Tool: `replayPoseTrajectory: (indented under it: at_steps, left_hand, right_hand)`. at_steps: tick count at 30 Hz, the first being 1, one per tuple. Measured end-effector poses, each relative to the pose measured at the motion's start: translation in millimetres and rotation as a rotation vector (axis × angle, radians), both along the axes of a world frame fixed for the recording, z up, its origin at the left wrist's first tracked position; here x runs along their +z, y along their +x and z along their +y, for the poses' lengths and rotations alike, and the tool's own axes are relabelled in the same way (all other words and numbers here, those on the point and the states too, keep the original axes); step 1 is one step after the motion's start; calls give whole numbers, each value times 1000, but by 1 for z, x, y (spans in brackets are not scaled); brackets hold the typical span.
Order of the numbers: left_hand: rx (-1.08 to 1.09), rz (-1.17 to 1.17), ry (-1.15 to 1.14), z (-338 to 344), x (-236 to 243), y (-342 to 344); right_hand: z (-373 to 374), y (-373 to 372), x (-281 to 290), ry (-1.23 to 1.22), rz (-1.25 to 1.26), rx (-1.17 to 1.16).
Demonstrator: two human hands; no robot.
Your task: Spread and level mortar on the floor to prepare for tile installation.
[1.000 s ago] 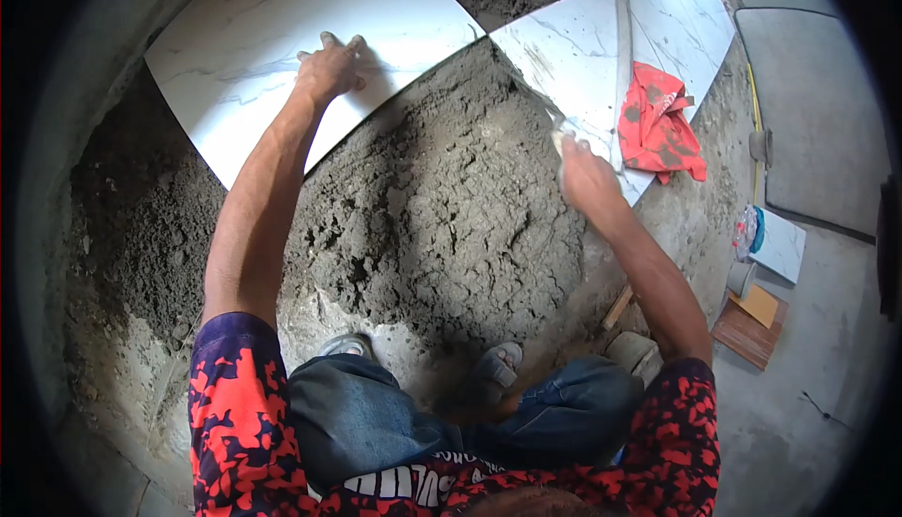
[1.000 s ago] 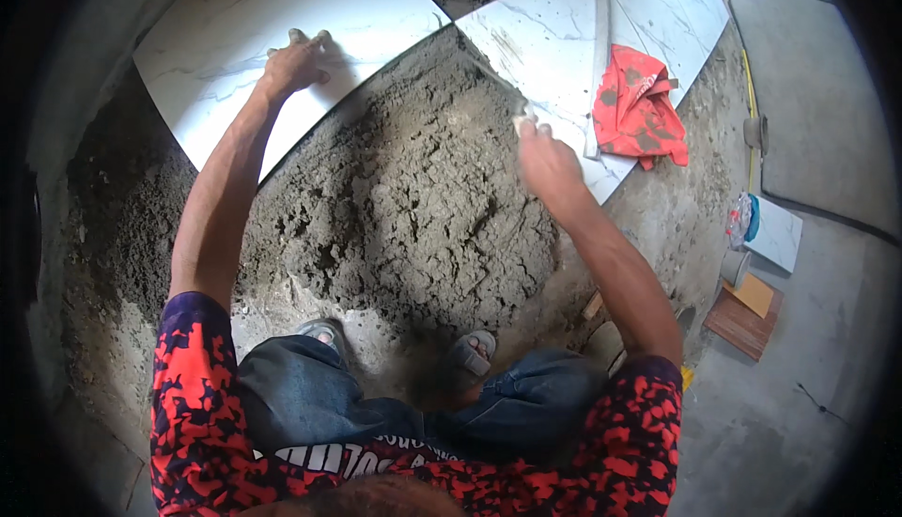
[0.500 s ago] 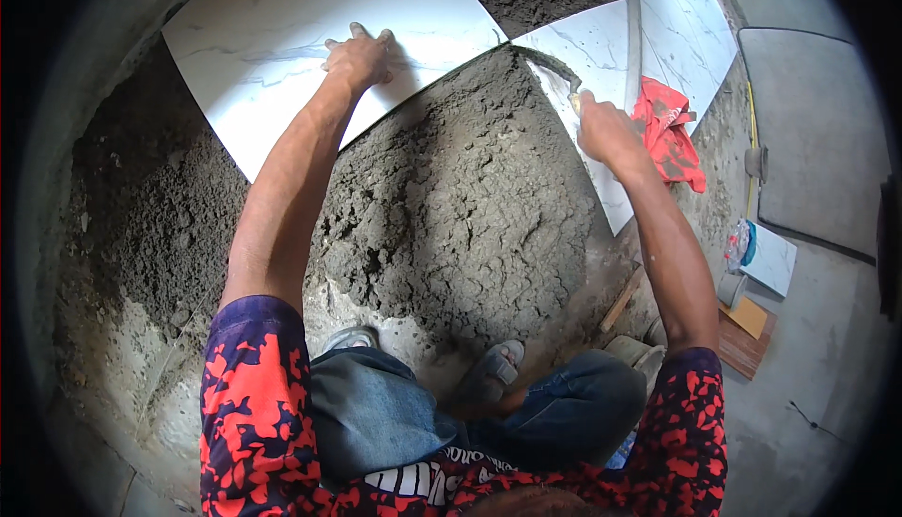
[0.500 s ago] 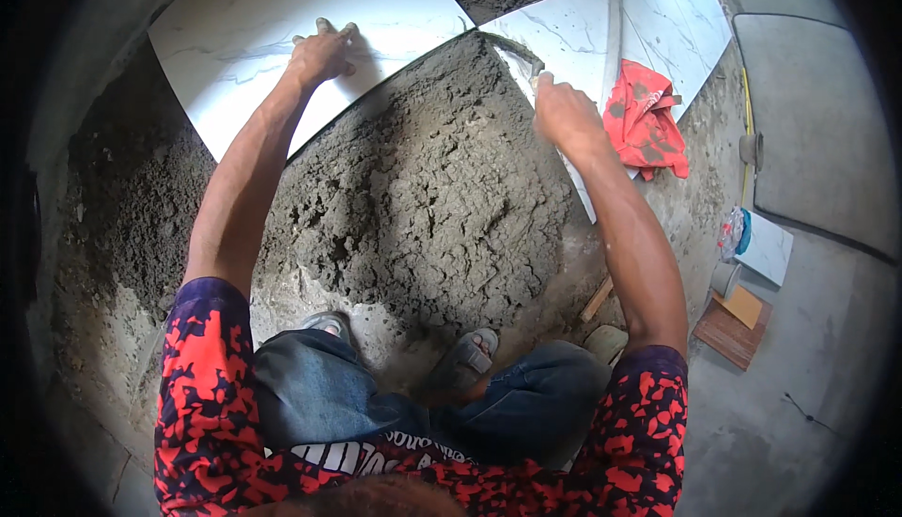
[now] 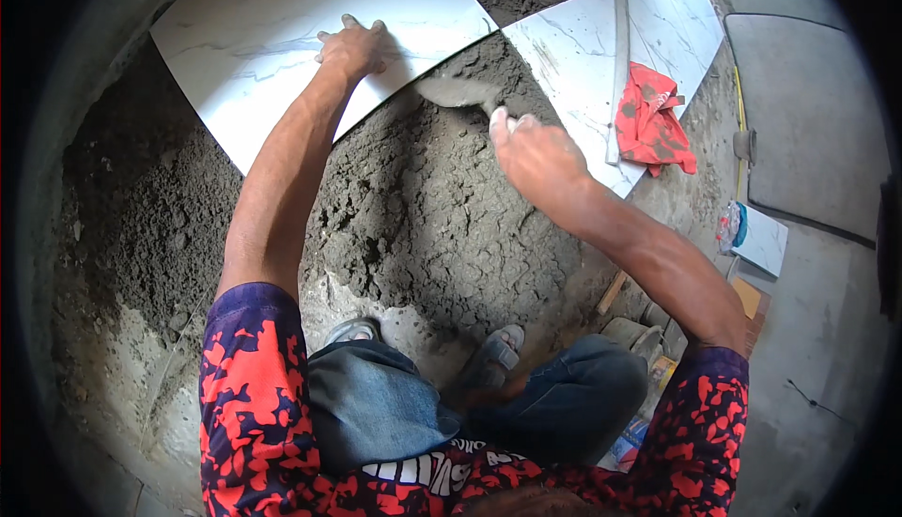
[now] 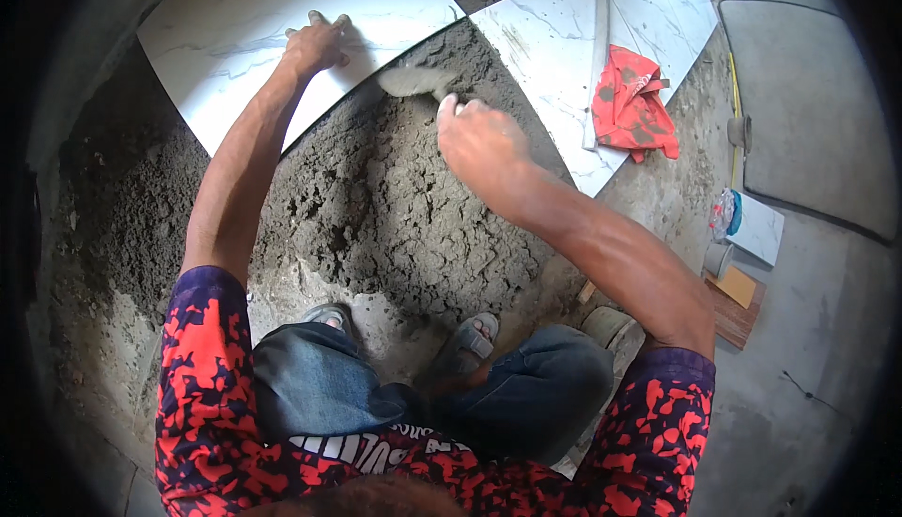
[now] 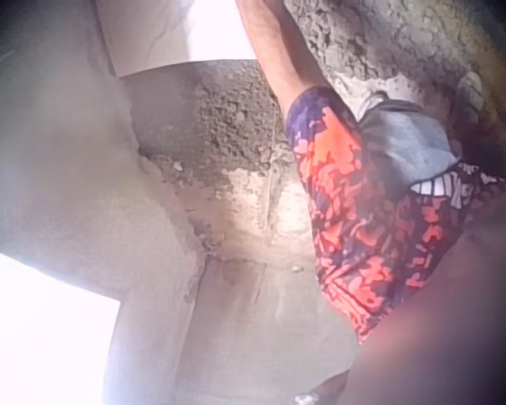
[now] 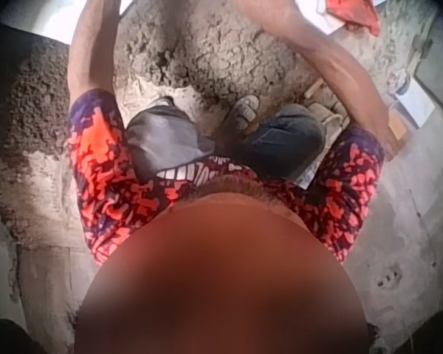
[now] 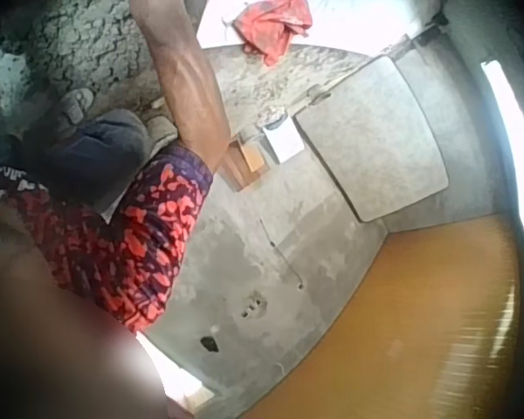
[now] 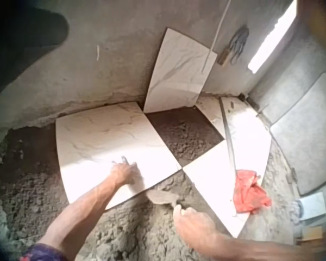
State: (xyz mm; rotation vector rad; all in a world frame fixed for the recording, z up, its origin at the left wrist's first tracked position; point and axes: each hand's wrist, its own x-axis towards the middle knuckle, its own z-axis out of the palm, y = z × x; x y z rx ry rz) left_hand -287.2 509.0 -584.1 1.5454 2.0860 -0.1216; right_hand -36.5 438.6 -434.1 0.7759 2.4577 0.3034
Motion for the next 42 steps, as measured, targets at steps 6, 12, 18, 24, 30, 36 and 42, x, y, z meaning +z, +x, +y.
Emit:
replayPoseTrajectory:
  at_steps: [6, 12, 18, 24, 30, 36, 42]
  left_hand:
    - [-18, 27, 58, -5, -2, -4]
    - [-37, 38, 70, -4, -5, -2]
    - [-35, 12, 53, -1, -1, -1]
    - [-46, 26, 31, -6, -2, -8]
    - [-23, 2, 33, -2, 3, 2]
    - [-46, 13, 23, 0, -5, -4]
    - [-75, 114, 125, -6, -8, -4]
  right_hand:
    - [31, 31, 21, -164, 22, -294]
    - [80, 88, -35, -186, 254, -622]
    - [69, 72, -58, -226, 349, -724]
    - [29, 90, -32, -193, 81, -413]
    - [92, 74, -1, 12, 49, -372]
    - [132, 19, 3, 40, -149, -461]
    - [145, -4, 18, 41, -222, -440]
